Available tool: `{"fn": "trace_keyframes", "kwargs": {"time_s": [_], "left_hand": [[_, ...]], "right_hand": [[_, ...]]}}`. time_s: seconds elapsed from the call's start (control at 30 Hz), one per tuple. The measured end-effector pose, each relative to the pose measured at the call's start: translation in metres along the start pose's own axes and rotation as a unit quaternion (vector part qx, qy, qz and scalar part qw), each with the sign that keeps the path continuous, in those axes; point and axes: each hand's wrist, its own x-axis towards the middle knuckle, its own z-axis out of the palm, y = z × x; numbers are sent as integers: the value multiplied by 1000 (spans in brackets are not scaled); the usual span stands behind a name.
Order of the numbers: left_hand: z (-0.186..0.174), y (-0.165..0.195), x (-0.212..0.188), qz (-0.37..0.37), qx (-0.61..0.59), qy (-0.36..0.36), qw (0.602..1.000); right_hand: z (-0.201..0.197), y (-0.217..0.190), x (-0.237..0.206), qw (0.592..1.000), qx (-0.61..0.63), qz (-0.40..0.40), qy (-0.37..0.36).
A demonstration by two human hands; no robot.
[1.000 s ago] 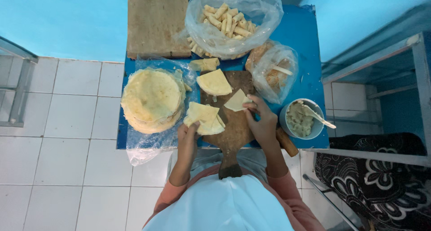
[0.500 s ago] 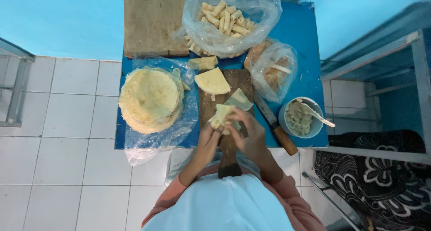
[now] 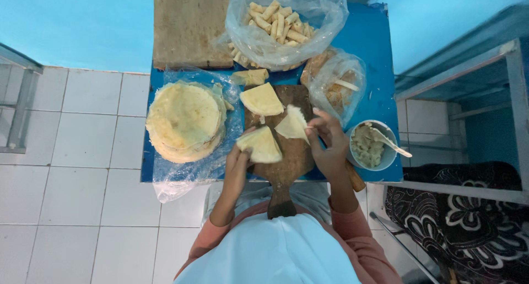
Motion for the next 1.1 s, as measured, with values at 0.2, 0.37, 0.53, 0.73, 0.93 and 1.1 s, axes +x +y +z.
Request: {"fn": "trace_keyframes", "kwargs": {"time_s": [0.2,0.37,0.53,0.73,0.93,1.1], "left_hand": [[41,58,-12,259,393,41,882],[54,67,-22,305,392,21,868],[47,32,-5,142,221,-26,964],[21,5,3,88,128,11,988],[10,19,0,83,157,52,983],[10,34,-5,119,226,32,966]], "right_hand": [[3,-4,-15,996,82,-7,-13],[14,-7,-31,971,-126,-202,15],[25,-5,-43,994,-11,-110,-18],[7,8,-23,980,171,64,76],[0,10,-2,979,-118,-124,109],[1,4,-1,914,-299,-264,-71]]}}
